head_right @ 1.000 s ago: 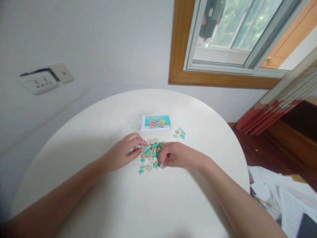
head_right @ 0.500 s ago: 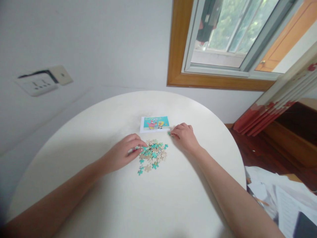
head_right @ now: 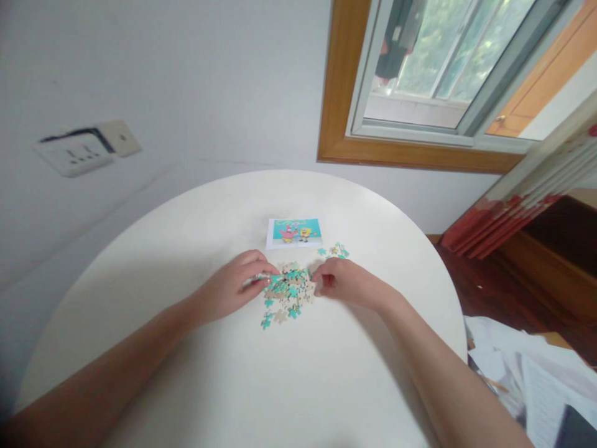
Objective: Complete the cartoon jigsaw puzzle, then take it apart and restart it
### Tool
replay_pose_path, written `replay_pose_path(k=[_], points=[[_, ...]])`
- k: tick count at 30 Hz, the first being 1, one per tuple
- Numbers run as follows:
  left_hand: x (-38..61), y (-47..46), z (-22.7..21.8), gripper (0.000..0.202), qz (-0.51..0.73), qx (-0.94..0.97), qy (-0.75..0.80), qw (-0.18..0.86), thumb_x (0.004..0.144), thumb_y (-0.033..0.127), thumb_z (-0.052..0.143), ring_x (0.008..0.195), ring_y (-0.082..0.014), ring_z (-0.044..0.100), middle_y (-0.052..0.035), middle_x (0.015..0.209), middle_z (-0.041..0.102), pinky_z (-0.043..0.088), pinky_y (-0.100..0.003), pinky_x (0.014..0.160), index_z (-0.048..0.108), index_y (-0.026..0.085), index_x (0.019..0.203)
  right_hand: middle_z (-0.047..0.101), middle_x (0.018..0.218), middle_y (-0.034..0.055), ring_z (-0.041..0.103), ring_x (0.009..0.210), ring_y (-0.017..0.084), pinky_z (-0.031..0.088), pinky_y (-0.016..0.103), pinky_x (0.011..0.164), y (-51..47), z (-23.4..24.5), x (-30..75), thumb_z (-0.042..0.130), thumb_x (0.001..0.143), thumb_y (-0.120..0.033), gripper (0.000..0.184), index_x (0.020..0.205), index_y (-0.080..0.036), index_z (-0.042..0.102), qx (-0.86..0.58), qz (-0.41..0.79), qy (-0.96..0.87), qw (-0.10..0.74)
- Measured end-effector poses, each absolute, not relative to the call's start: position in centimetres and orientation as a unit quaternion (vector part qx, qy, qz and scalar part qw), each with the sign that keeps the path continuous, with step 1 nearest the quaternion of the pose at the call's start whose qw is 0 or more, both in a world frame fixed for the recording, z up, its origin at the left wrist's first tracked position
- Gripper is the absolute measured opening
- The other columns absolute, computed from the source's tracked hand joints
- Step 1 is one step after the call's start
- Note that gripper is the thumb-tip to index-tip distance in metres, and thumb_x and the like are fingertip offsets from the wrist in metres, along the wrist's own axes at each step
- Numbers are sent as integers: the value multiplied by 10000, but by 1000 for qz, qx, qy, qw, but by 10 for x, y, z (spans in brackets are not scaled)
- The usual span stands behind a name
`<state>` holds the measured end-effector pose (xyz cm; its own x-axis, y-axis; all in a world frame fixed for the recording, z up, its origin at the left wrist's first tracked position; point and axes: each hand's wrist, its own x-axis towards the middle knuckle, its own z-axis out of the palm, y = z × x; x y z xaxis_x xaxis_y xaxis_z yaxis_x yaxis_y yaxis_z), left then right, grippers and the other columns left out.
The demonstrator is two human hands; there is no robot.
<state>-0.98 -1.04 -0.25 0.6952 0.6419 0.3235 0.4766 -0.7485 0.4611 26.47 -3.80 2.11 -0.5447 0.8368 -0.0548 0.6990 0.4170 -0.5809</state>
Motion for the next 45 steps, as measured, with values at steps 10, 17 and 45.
replay_pose_path(k=[10, 17, 45], points=[[-10, -10, -3, 213, 235, 907, 309, 166, 890, 157, 469, 932, -187, 534, -61, 970, 555, 434, -306, 832, 616, 196, 1040, 632, 810, 29, 565, 721, 117, 449, 230, 671, -42, 17, 251, 560, 758, -75, 200, 855, -185, 697, -425, 287, -845, 152], [-11, -10, -4, 218, 243, 903, 311, 168, 887, 157, 479, 933, -186, 532, -60, 965, 554, 439, -303, 830, 615, 203, 1051, 604, 826, 30, 551, 683, 109, 450, 226, 647, -46, 9, 238, 606, 771, -144, 153, 909, -173, 668, -439, 300, -824, 195], [-11, -11, -1, 220, 248, 903, 307, 171, 890, 173, 478, 934, -187, 545, -64, 979, 564, 443, -307, 837, 625, 203, 1051, 715, 851, 56, 642, 783, 183, 470, 304, 751, -11, 12, 291, 538, 800, -141, 163, 823, -187, 693, -561, 64, -785, 254]])
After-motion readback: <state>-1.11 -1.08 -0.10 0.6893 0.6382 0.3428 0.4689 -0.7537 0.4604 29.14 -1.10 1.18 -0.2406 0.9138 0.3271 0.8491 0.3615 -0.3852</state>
